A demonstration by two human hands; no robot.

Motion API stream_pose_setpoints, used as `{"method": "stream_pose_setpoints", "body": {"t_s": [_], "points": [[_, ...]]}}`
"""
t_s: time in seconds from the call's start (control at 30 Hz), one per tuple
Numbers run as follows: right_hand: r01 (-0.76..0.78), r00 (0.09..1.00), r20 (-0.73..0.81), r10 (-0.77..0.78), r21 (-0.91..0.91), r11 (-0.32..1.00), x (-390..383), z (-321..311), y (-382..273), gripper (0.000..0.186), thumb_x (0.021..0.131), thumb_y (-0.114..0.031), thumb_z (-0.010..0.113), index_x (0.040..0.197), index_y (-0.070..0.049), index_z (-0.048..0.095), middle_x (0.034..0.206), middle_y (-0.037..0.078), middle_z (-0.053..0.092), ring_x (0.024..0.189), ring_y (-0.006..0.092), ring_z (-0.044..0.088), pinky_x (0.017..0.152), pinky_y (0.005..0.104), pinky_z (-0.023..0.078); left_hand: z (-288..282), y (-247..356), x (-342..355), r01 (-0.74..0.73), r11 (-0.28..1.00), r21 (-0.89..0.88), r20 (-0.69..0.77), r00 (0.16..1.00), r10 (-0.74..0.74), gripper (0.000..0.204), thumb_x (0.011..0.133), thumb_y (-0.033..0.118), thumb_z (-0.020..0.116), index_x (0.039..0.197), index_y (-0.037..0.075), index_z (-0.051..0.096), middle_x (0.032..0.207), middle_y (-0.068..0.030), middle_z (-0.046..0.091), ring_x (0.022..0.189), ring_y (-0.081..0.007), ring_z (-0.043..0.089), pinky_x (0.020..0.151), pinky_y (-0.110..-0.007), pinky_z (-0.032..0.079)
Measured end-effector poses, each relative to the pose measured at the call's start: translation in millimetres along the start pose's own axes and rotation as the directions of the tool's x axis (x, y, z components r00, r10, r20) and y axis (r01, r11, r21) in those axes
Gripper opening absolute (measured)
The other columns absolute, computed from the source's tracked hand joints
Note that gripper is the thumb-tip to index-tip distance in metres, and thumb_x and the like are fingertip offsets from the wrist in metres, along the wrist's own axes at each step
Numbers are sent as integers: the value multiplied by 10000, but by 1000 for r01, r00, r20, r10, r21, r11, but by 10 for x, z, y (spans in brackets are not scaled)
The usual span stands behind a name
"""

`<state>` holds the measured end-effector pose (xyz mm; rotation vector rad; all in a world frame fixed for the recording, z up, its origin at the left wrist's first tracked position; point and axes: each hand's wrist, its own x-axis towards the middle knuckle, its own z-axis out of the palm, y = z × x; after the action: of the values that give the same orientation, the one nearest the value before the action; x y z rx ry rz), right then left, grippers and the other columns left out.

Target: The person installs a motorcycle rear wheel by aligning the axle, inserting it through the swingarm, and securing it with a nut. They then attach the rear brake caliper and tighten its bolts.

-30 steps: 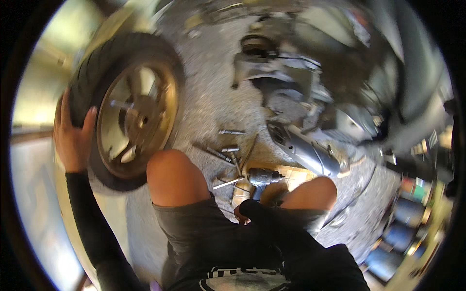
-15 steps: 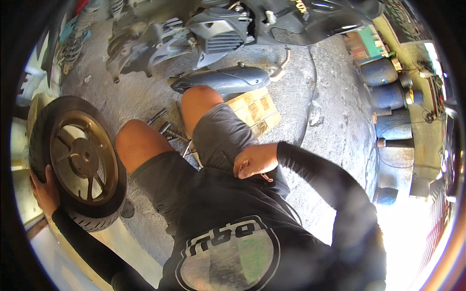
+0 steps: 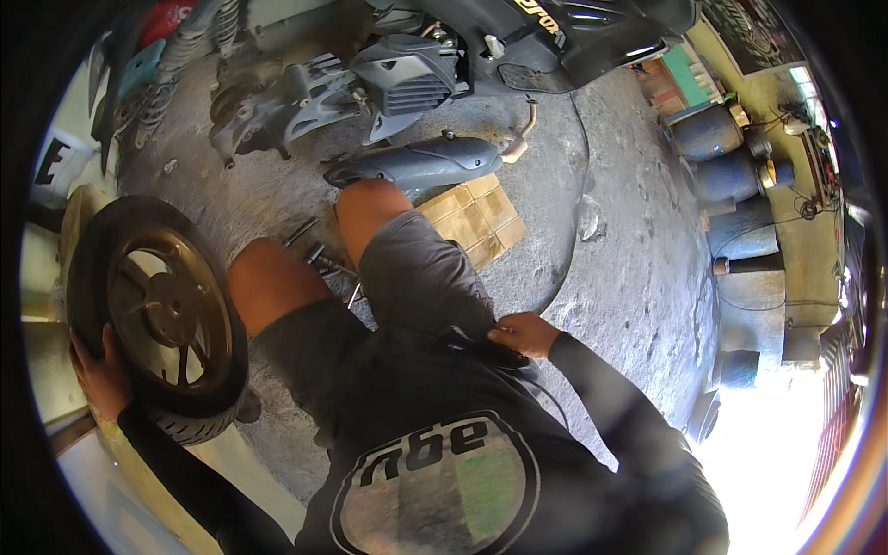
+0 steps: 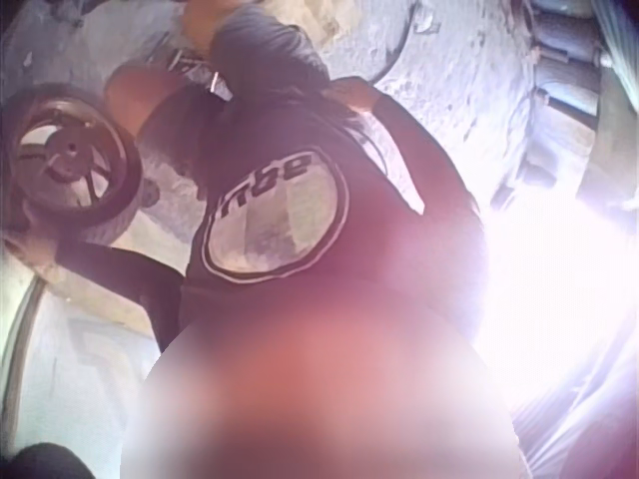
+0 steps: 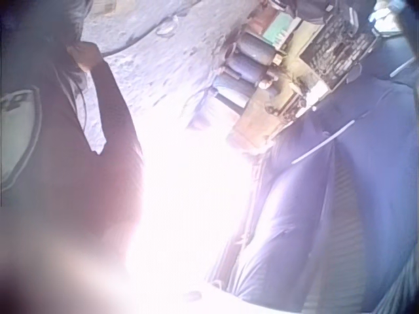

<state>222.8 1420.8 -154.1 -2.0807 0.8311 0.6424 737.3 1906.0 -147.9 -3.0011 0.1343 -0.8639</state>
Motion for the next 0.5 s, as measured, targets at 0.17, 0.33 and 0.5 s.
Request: {"method": "stream_pose_setpoints", "body": {"t_s": [0.17, 0.33, 0.5], "points": [[-42, 997, -57, 47, 89, 995, -281, 141, 356, 357, 928, -358, 581, 810, -26, 642, 663, 80, 617, 627, 129, 576, 609, 339, 449, -49, 100, 0, 16, 999, 38, -22, 1000, -15, 722, 838, 619, 564, 1440, 254, 403, 1415, -141, 462, 1280, -346, 458, 1024, -471, 386], [-123, 988, 127, 92, 265, 956, -282, 160, 813, 279, 923, -272, 604, 903, -2, 670, 780, 90, 669, 699, 140, 613, 661, 297, 488, -172, 216, -23, 93, 995, 41, 25, 995, -94, 723, 823, 573, 601, 1442, 259, 399, 1404, -148, 467, 1289, -359, 439, 1048, -483, 357], [-143, 990, 106, 98, 625, 767, -215, -811, 1030, 290, 928, -242, 586, 985, 40, 624, 805, 129, 666, 704, 225, 653, 681, 341, 540, -300, 331, -70, 141, 989, -48, 44, 989, -139, 723, 806, 509, 636, 1440, 252, 401, 1435, -155, 431, 1325, -349, 398, 1081, -495, 312]]}}
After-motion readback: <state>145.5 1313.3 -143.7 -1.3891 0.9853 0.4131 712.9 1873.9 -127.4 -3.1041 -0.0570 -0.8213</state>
